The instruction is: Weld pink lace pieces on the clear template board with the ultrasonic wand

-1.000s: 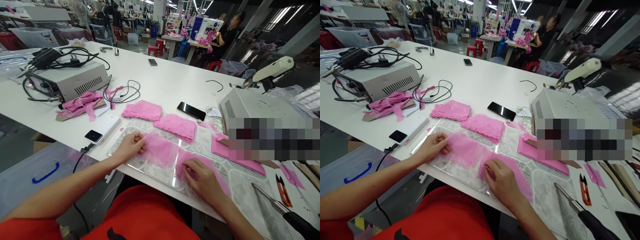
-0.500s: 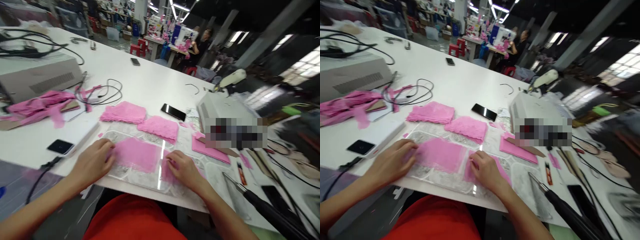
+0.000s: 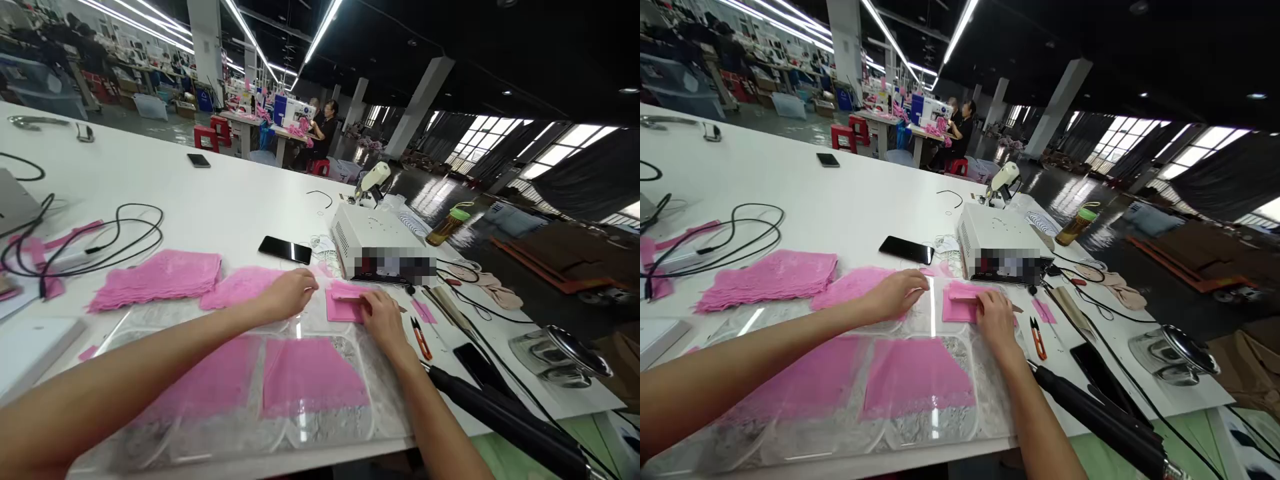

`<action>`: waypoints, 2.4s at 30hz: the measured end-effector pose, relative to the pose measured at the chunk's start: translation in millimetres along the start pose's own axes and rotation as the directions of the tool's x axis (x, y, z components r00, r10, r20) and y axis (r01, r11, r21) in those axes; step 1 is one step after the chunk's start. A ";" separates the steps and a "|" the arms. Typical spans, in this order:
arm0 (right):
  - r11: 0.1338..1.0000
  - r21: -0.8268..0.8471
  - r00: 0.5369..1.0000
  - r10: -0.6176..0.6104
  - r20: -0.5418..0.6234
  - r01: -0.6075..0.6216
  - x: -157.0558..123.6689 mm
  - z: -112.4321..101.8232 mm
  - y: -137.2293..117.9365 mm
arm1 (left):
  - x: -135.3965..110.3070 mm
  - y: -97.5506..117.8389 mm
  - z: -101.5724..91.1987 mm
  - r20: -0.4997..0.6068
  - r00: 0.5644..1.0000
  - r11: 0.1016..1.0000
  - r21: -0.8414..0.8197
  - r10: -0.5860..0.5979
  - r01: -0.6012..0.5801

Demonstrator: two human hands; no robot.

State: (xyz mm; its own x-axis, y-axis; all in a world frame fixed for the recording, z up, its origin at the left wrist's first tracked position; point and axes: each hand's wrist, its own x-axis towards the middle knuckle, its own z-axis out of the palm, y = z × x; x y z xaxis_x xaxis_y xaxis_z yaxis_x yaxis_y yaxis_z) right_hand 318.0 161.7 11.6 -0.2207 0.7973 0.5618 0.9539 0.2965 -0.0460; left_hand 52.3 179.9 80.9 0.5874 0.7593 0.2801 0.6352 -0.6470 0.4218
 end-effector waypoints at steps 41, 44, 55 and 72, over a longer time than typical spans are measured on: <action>0.985 0.110 0.986 0.124 0.113 -0.136 -11.5 3.8 -15.8 | 119.2 43.6 53.4 0.578 0.729 0.930 0.255 -0.366 0.265; 0.984 0.110 0.985 0.132 0.111 -0.144 -10.9 3.5 -15.4 | 119.2 41.8 50.7 0.588 0.734 0.941 0.215 -0.338 0.261; 0.981 0.079 0.981 0.169 0.096 -0.177 -6.3 5.6 -13.5 | 135.1 16.6 51.3 0.511 0.824 0.944 -0.070 -0.244 0.323; 0.965 0.261 0.992 -0.055 0.111 0.025 40.4 -6.7 -47.8 | 146.7 -1.4 -29.0 0.260 0.936 0.835 -0.439 -0.236 0.332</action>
State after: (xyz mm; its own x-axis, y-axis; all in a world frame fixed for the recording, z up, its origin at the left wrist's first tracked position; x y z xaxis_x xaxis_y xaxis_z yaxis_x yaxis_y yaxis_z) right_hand 264.8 176.2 42.0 -0.2942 0.8330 0.4685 0.8621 0.4429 -0.2462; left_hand 123.0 294.2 146.4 0.5304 0.8455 -0.0613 0.5053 -0.2573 0.8237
